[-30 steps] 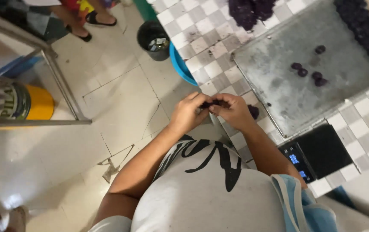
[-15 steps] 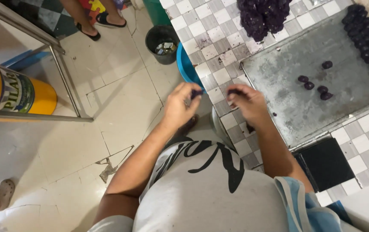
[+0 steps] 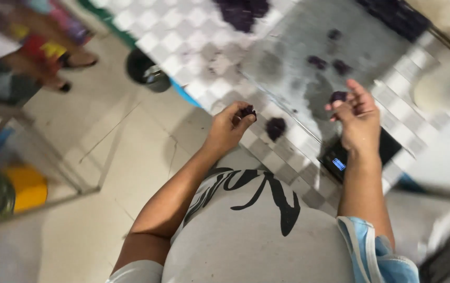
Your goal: Weighing small portions of purple dough on a digital scale and rolling them into balls on a tray.
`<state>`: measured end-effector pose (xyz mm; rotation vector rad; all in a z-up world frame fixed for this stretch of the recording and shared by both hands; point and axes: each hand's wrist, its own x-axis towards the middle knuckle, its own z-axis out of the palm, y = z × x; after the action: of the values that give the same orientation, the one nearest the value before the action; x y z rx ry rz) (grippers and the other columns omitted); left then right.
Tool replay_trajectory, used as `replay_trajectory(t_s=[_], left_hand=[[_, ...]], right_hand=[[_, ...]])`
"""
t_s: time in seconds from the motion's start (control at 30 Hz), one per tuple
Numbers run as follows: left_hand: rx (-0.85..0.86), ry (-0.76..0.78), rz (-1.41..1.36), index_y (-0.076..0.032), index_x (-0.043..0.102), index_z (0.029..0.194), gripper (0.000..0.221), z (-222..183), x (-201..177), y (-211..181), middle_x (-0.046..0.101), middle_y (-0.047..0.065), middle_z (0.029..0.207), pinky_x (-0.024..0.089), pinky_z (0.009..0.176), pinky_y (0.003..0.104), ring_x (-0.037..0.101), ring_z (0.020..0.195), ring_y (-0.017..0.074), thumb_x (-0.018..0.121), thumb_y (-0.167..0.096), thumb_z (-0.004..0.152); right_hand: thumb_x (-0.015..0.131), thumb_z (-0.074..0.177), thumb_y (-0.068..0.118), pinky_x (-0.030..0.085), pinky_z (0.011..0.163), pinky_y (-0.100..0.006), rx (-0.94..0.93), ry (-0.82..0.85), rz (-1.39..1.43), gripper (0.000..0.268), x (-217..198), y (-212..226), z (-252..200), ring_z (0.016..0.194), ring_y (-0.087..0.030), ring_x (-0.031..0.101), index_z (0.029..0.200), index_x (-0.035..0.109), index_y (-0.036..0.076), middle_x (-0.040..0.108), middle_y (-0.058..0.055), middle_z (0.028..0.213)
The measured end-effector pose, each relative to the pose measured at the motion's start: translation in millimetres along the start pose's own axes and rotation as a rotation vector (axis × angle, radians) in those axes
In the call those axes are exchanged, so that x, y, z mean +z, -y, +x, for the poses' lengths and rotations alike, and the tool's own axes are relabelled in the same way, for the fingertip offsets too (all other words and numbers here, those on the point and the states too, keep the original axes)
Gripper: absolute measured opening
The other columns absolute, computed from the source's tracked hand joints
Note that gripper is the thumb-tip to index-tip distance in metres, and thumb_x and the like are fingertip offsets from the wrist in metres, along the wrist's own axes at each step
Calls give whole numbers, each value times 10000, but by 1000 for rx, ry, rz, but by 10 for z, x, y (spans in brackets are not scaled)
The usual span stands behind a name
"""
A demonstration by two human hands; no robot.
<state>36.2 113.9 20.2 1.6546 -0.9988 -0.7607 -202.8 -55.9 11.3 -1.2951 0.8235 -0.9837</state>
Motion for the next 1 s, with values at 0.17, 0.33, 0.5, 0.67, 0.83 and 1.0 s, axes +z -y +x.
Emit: replay_trajectory(t_s=[0.17,0.33,0.5,0.67,0.83,1.0], left_hand=[[39,301,137,-77,569,1111,297,133,394,-363,598,114,1022,549,695,297,597,750,165,635,-168,836],[261,341,199,-130,591,1078,272,197,828,-184,574,119,988,519,744,323,582,816,222,625,-78,813],[359,415,319,-66,611,1069,266,220,1079,-64,552,98,967,515,700,321,567,855,241,601,-5,809],[661,648,860,-164,670,927,255,190,1255,279,552,98,1049,427,783,516,512,920,333,590,-23,730],[830,593,785,-114,694,868,321,274,1242,427,564,118,981,414,712,489,490,845,347,488,76,711],[800,583,716,-123,686,965,346,361,1081,321,565,84,1010,380,725,463,481,876,325,462,24,746]], right_hand=[[580,900,56,520,661,-180,1,-353,-410,287,-656,467,-551,815,-95,616,1186,569,37,606,-83,840],[583,908,-17,491,784,-267,-159,-359,-704,242,-1137,230,-923,1004,-202,557,1142,601,43,562,-108,1109],[577,910,68,439,906,-226,-20,-449,-639,233,-1401,58,-1089,1033,-116,569,1137,614,34,629,-90,1130],[543,941,7,469,936,-289,-98,-600,-596,205,-1452,325,-1383,1055,-185,580,1144,567,-6,609,-120,1111],[571,935,33,486,852,-279,-18,-642,-686,228,-1351,293,-1469,1030,-182,573,1163,572,21,604,-111,1120],[583,920,52,501,792,-277,26,-640,-743,266,-1195,163,-1431,1019,-178,572,1185,566,32,588,-112,1128]])
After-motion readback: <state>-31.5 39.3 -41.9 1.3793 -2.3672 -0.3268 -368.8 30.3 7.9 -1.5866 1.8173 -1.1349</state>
